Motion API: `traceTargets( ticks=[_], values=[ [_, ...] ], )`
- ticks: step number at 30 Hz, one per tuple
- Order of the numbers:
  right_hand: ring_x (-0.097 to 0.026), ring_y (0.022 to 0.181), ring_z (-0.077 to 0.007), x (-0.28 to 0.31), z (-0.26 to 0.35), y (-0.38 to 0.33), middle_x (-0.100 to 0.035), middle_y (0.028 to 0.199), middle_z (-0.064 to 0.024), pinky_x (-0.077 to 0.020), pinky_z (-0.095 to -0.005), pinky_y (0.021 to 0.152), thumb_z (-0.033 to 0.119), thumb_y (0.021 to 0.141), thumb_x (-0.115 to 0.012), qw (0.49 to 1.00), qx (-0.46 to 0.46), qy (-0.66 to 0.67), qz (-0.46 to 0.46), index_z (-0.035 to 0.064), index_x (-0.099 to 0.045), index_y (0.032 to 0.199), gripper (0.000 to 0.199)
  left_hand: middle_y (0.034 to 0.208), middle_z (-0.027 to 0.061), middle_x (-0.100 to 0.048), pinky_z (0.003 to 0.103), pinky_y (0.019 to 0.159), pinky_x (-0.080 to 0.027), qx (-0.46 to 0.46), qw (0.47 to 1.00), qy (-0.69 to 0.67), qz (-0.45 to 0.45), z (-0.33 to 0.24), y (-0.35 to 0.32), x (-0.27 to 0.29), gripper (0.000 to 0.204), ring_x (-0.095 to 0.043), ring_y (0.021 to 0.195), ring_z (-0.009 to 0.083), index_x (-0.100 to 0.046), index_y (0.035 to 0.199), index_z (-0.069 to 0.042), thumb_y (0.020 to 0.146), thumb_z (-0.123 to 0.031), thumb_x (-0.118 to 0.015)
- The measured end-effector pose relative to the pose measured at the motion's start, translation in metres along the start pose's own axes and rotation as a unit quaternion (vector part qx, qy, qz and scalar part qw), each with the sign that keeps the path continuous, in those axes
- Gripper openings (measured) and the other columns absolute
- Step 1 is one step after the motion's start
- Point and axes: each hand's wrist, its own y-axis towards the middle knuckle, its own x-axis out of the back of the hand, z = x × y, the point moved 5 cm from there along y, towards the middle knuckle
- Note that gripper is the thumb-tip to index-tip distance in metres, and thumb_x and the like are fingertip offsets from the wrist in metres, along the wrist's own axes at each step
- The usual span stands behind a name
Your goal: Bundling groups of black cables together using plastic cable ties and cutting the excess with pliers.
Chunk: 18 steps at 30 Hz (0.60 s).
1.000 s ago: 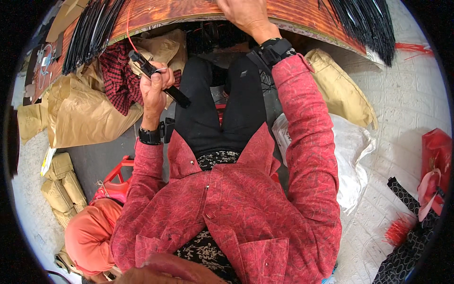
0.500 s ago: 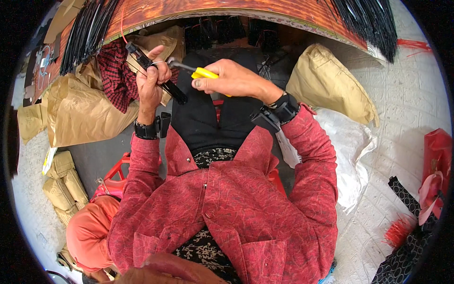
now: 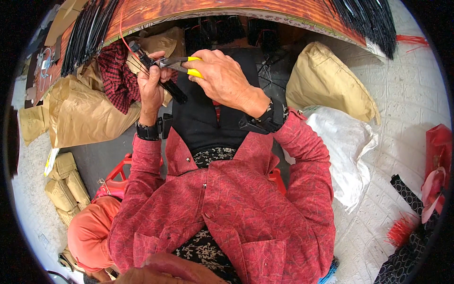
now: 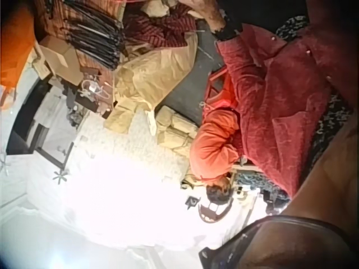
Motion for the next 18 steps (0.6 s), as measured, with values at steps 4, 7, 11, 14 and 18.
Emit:
traceTargets(
  ticks=[4, 7, 11, 14, 18],
  values=[
    [-0.059, 0.106, -0.0316, -0.0071, -0.0021, -0.0024, -0.062, 0.120, -0.0106, -0.0487, -0.0440, 0.090, 0.023, 0.094, -0.064, 0.999, 0.003, 0.036, 0.009, 0.0086, -0.069, 0.116, 0.027, 0.082, 0.0007, -0.055, 0.022, 0.062, -0.035, 0.006, 1.000, 0.003, -0.007, -0.0002, -0.0012, 0.0035, 0.044, -0.047, 0.070, 0.0076, -0.056, 0.128, 0.004, 0.099, -0.028, -0.064],
    [-0.059, 0.107, -0.0316, -0.0085, -0.0028, -0.0008, -0.062, 0.121, -0.0107, -0.0486, -0.0436, 0.091, 0.022, 0.094, -0.064, 0.999, 0.010, 0.042, 0.007, 0.0084, -0.069, 0.116, 0.026, 0.081, 0.0009, -0.056, 0.022, 0.062, -0.035, 0.012, 1.000, 0.009, 0.001, 0.0000, -0.0014, 0.0028, 0.045, -0.047, 0.071, 0.0077, -0.056, 0.128, 0.004, 0.099, -0.029, -0.065],
    [-0.060, 0.102, -0.0317, -0.0068, -0.0011, 0.0009, -0.063, 0.116, -0.0104, -0.0486, -0.0440, 0.089, 0.023, 0.095, -0.064, 0.999, 0.022, 0.021, -0.012, 0.0082, -0.070, 0.114, 0.025, 0.079, 0.0008, -0.056, 0.023, 0.062, -0.035, 0.016, 1.000, 0.002, 0.008, 0.0009, -0.0009, 0.0020, 0.045, -0.047, 0.070, 0.0077, -0.057, 0.127, 0.005, 0.098, -0.029, -0.065],
    [-0.061, 0.096, -0.0309, -0.0060, -0.0008, 0.0022, -0.063, 0.106, -0.0098, -0.0484, -0.0442, 0.084, 0.026, 0.095, -0.064, 1.000, 0.012, 0.013, 0.018, 0.0078, -0.069, 0.110, 0.024, 0.079, 0.0009, -0.056, 0.023, 0.063, -0.036, 0.013, 1.000, -0.008, 0.018, 0.0025, -0.0013, 0.0066, 0.045, -0.046, 0.069, 0.0077, -0.057, 0.126, 0.005, 0.098, -0.029, -0.065],
    [-0.061, 0.089, -0.0299, -0.0027, 0.0017, 0.0041, -0.063, 0.095, -0.0086, -0.0487, -0.0433, 0.077, 0.032, 0.094, -0.065, 0.999, 0.002, 0.002, 0.043, 0.0075, -0.068, 0.102, 0.026, 0.078, 0.0010, -0.055, 0.023, 0.063, -0.037, 0.006, 0.999, -0.020, 0.031, 0.0039, -0.0009, 0.0056, 0.044, -0.047, 0.068, 0.0079, -0.058, 0.124, 0.006, 0.098, -0.028, -0.066]
  ],
)
